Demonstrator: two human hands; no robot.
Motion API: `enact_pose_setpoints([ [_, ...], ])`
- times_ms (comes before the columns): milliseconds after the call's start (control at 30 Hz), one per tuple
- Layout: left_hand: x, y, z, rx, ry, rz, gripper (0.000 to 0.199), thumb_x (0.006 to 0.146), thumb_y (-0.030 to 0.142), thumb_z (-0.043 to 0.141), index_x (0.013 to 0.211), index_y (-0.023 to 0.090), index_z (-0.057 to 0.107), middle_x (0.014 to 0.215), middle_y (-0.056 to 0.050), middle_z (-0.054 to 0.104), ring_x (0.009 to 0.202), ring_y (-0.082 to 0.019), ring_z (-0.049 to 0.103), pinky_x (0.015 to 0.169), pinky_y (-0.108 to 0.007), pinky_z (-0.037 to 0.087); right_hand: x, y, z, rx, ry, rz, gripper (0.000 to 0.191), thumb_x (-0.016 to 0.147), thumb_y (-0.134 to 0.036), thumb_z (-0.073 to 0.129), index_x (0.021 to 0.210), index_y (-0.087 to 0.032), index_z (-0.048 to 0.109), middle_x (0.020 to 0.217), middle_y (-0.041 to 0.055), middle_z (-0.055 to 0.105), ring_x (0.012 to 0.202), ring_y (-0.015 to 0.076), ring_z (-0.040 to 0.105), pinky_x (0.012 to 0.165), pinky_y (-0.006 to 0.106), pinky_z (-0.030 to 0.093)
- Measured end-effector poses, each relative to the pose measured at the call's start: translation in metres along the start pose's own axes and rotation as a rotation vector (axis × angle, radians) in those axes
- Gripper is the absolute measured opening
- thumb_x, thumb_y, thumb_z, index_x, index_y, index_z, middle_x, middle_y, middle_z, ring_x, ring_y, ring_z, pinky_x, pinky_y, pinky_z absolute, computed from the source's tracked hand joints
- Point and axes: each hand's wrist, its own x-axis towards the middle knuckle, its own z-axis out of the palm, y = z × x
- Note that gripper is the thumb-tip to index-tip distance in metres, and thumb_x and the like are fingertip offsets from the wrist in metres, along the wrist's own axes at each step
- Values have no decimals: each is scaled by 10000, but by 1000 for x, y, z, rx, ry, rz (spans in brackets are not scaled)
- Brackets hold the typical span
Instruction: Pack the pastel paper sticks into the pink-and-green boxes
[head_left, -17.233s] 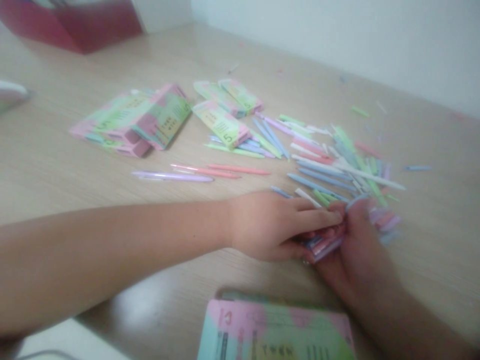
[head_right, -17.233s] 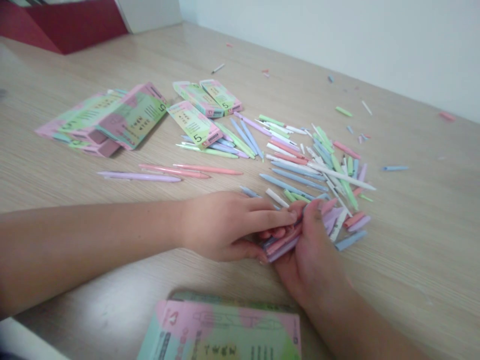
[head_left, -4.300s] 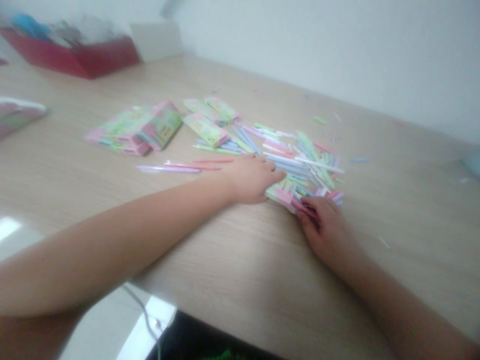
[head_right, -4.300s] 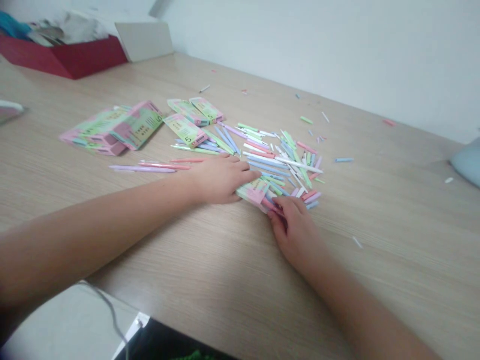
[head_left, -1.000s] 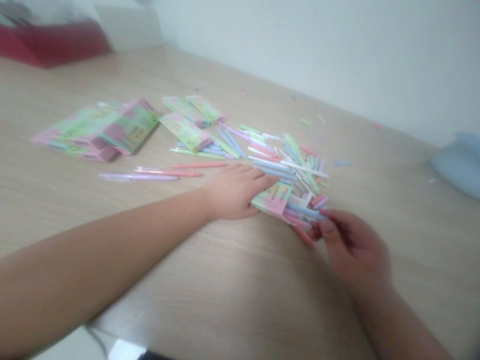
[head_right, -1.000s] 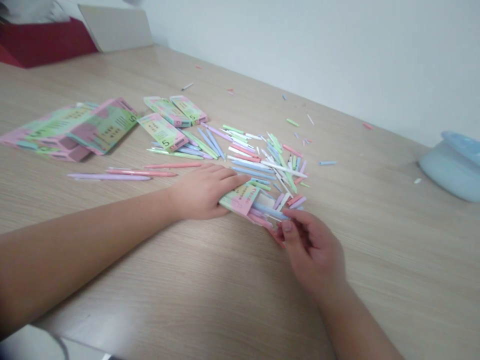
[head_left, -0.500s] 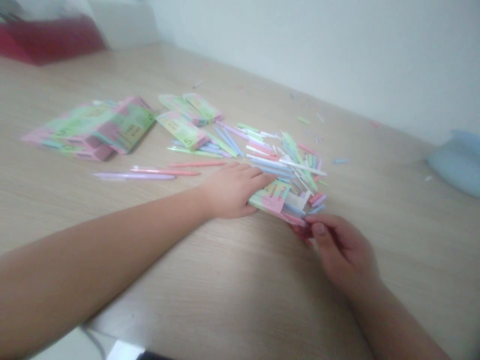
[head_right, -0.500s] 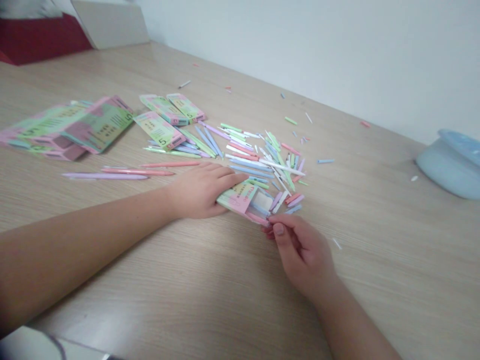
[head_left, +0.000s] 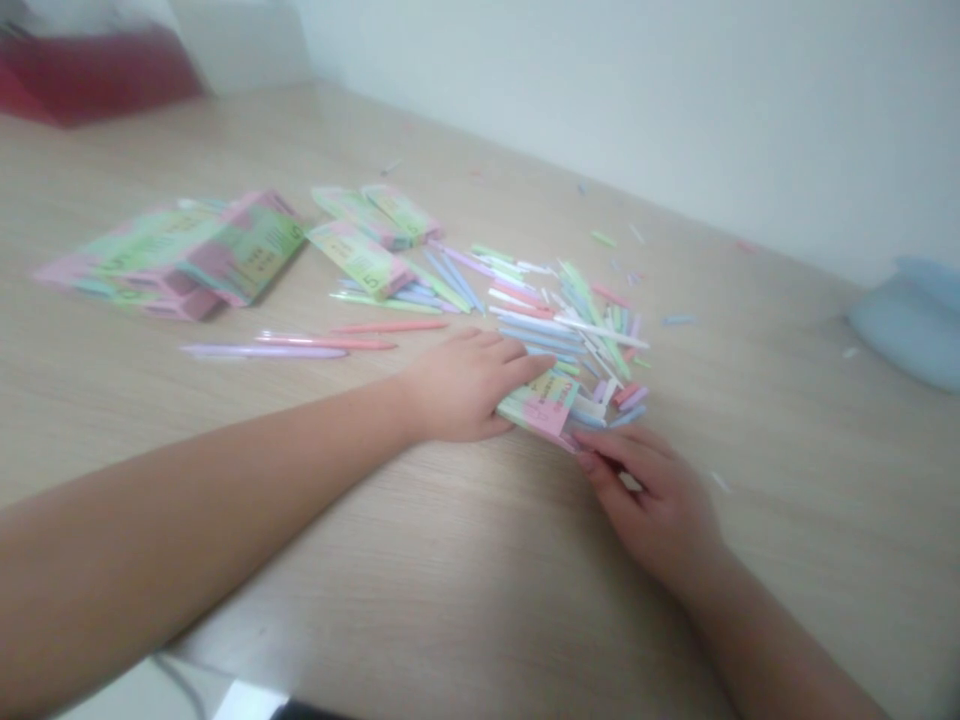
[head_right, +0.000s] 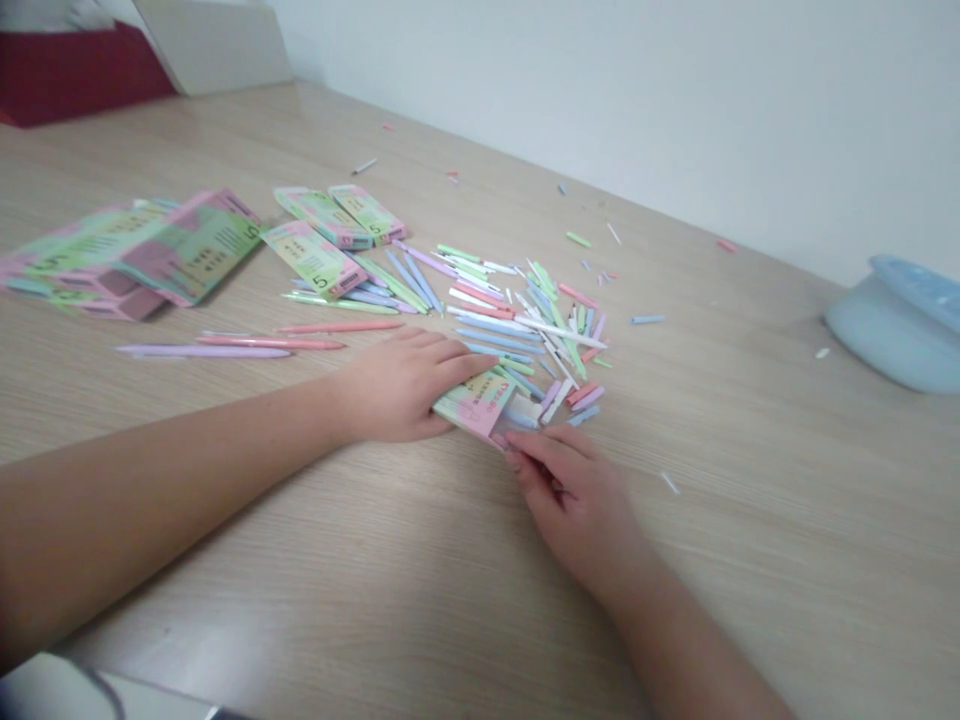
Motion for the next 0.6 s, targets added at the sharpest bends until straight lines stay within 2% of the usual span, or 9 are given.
enact_pose_setpoints([
  [100, 0, 1, 0, -7, 3, 4, 721, 900, 376, 637, 1570, 181, 456, 1369, -148, 650, 1236, -345, 613, 1056, -472, 465, -3, -1, 1, 6, -3, 7, 198, 1024, -239, 644, 1199, -290, 720, 1013, 22, 716, 866, 175, 689, 761, 302, 588],
  [200, 0, 1, 0, -13, 9, -3, 725, 890, 370, 638, 1566, 178, 457, 1370, -152, 648, 1242, -345, 612, 1059, -466, 464, -6, -2, 3, 28, 120, 67, 175, 986, -262, 693, 1155, -256, 647, 907, -2, 628, 721, 145, 615, 640, 266, 553],
  [300, 0, 2, 0, -12, 11, -5, 719, 893, 376, 638, 1560, 176, 460, 1373, -152, 648, 1241, -343, 614, 1061, -459, 463, -6, -1, 4, 28, 211, 148, 190, 979, -279, 692, 1142, -240, 601, 940, 7, 594, 732, 149, 602, 629, 270, 551],
  [433, 0, 1, -1, -5, 16, -7, 717, 901, 386, 645, 1560, 172, 458, 1378, -145, 647, 1245, -340, 612, 1056, -459, 460, -5, 3, 3, -23, 128, 108, 192, 1025, -284, 620, 1211, -243, 646, 1118, 68, 614, 866, 184, 644, 718, 319, 589],
  [500, 0, 1, -2, 5, 16, -7, 727, 900, 386, 655, 1565, 171, 455, 1370, -138, 651, 1238, -338, 613, 1041, -462, 463, -4, 6, 4, -74, 58, 42, 273, 1040, -304, 591, 1299, -246, 653, 1205, 102, 591, 990, 228, 649, 837, 395, 603],
  [600, 0, 1, -3, 19, 10, -4, 739, 912, 405, 671, 1575, 173, 443, 1370, -131, 651, 1239, -330, 610, 1020, -459, 467, -5, 10, 8, -138, -79, 2, 424, 1041, -386, 577, 1448, -266, 598, 1309, 144, 527, 1207, 322, 581, 1029, 555, 542],
])
